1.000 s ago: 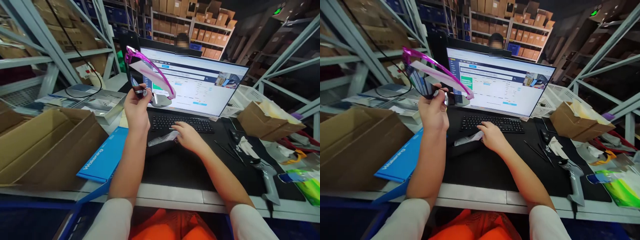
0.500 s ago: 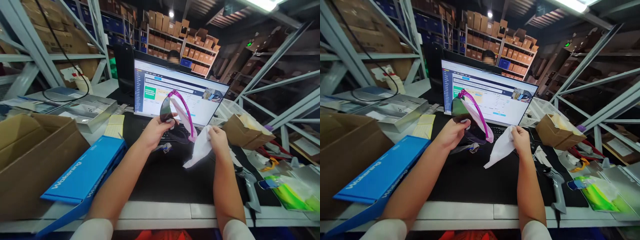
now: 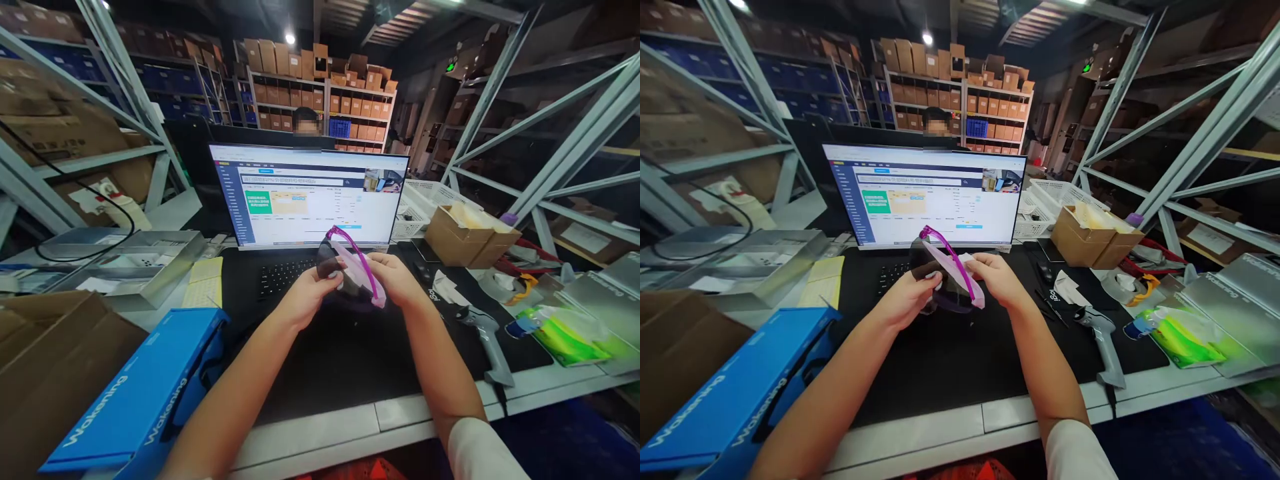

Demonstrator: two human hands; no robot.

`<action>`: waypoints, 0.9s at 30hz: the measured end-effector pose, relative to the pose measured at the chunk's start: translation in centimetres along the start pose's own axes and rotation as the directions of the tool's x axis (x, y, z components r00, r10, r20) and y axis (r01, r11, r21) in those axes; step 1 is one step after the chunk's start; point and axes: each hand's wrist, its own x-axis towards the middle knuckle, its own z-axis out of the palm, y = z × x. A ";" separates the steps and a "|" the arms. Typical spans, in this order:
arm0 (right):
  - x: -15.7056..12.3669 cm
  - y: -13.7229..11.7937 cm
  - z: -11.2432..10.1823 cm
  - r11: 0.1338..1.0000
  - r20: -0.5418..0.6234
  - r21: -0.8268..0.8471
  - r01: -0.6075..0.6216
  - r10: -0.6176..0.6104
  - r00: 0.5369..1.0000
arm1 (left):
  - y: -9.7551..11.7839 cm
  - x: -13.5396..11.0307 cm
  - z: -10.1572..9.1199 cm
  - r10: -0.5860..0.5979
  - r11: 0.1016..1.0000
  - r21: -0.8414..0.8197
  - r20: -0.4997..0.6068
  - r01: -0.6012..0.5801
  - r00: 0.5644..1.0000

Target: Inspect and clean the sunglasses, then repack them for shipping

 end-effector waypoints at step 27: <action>-0.5 -0.2 -1.6 0.810 0.086 -0.575 0.117 -0.082 0.993 | 0.6 0.3 -1.3 0.000 0.999 0.053 -0.018 0.001 1.000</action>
